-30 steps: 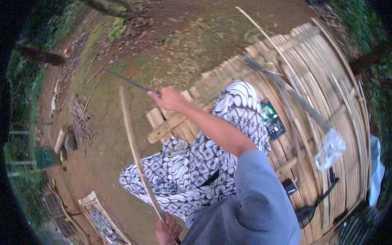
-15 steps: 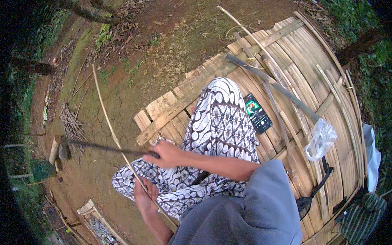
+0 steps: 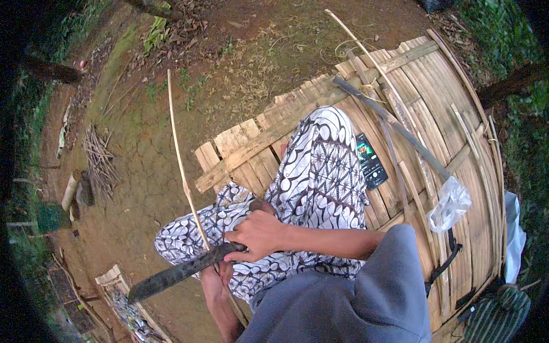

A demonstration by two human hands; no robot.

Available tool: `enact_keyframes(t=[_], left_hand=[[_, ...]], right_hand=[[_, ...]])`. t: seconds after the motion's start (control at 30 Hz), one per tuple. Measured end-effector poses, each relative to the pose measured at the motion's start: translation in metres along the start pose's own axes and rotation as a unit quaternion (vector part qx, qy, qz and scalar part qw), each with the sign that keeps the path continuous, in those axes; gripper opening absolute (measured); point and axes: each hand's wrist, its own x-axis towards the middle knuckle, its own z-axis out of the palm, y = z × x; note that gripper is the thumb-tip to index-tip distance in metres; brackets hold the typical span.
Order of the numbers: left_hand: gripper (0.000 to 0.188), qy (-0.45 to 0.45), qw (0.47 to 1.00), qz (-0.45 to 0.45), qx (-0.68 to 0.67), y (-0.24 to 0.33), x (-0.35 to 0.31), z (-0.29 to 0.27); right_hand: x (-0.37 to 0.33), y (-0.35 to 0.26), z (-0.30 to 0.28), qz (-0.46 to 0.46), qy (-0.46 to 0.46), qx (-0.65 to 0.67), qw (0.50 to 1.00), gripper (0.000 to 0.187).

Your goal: The person sits on a bamboo platform and uses a machete to sharpen a long, thin wooden stick. They repeatedly scrape the blade along the stick's surface to smooth and shape it, occasionally pausing to inspect the progress.

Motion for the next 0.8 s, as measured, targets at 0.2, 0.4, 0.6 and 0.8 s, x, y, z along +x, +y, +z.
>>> enact_keyframes(t=[0.2,0.4,0.6,0.8], left_hand=[[0.037,0.039,0.996,-0.028,0.078,-0.013,-0.009,0.002],[0.04,0.008,0.997,-0.083,0.0,0.015,-0.038,0.001],[0.041,-0.003,0.998,-0.059,-0.016,0.011,-0.059,-0.006],[0.042,-0.041,0.997,-0.053,-0.033,0.017,-0.036,-0.03]], right_hand=[[-0.013,-0.008,0.01,0.016,0.035,-0.023,0.999,0.049],[0.007,0.034,-0.021,0.092,0.082,-0.081,0.989,0.052],[0.068,0.046,-0.044,0.213,0.158,0.035,0.963,0.049],[0.045,0.005,-0.017,-0.037,0.041,-0.118,0.992,0.045]])
